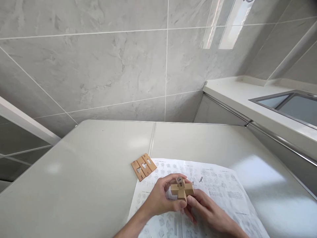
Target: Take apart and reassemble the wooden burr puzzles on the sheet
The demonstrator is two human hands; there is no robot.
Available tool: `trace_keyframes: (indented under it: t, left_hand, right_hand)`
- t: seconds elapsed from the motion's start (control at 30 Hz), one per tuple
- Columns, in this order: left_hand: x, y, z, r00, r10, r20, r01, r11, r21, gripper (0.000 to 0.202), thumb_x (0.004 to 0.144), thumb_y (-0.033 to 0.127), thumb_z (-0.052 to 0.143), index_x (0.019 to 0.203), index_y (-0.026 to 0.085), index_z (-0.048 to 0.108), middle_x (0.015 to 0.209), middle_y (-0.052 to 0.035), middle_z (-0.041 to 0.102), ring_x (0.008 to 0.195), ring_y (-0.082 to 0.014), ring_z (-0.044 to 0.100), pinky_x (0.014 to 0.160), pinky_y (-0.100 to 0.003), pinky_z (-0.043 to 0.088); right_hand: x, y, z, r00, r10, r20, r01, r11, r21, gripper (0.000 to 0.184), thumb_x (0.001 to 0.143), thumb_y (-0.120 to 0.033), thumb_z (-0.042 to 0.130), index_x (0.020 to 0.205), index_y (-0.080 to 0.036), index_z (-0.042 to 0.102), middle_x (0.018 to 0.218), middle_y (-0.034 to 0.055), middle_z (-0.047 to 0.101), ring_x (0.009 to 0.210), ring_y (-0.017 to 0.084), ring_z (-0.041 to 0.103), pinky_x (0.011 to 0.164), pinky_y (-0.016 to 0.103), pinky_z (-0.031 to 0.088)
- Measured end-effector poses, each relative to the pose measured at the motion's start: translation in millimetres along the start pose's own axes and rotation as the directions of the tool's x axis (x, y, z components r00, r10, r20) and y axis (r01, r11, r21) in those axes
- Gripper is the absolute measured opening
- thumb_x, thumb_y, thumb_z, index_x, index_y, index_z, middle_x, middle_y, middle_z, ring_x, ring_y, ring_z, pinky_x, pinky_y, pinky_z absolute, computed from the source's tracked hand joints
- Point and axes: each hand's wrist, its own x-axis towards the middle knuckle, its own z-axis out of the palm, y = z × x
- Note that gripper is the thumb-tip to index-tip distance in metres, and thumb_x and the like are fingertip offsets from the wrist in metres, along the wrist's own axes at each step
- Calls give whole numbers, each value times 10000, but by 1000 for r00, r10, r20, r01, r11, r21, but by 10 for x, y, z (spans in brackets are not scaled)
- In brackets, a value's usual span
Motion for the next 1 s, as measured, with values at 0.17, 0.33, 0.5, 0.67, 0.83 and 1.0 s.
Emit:
trace_keyframes:
  t: [0.17,0.33,0.5,0.67,0.83,1.0]
  left_hand:
    - [13,19,1,995,-5,100,17,992,-125,737,742,571,897,1312,158,676,1292,-190,728,1173,-372,717,987,-441,565]
    - [20,37,21,983,-5,185,48,972,-230,710,749,514,907,1324,173,668,1308,-184,718,1051,-324,765,907,-388,586]
    - [12,66,61,983,-21,184,55,982,-182,732,771,296,891,1437,186,609,1060,-112,760,923,-268,772,942,-410,578]
    - [-3,9,74,988,36,151,-8,984,-179,823,767,292,860,1525,259,541,1501,-169,580,1004,-276,749,989,-471,574]
    - [-26,-46,128,1000,-18,-18,16,995,-99,943,775,313,912,1589,304,436,1622,-178,451,1014,-243,720,970,-457,601]
    - [-20,-58,170,989,-64,-135,57,997,-57,897,764,399,943,1529,256,498,1489,-175,593,1153,-313,707,980,-457,611]
  right_hand:
    - [20,106,66,991,3,137,-41,959,280,600,1065,-656,464,830,-150,686,547,-39,514,418,82,414,505,236,390]
    - [50,241,145,993,29,112,-90,799,594,520,990,-687,591,919,-174,633,652,-9,601,382,76,446,400,204,358]
    - [46,146,111,988,141,-58,-72,768,636,428,956,-593,716,880,-177,647,678,-11,581,465,89,502,453,207,385]
    - [34,97,50,987,117,-106,-40,835,549,444,996,-622,647,919,-185,663,725,-2,582,539,109,500,516,241,408]
    - [33,19,19,975,72,-209,-8,955,295,411,1042,-609,578,1045,-209,675,847,17,605,675,152,522,642,291,449]
    - [39,0,28,982,6,-189,11,996,89,397,1058,-605,535,1112,-232,662,867,26,616,725,193,574,667,324,490]
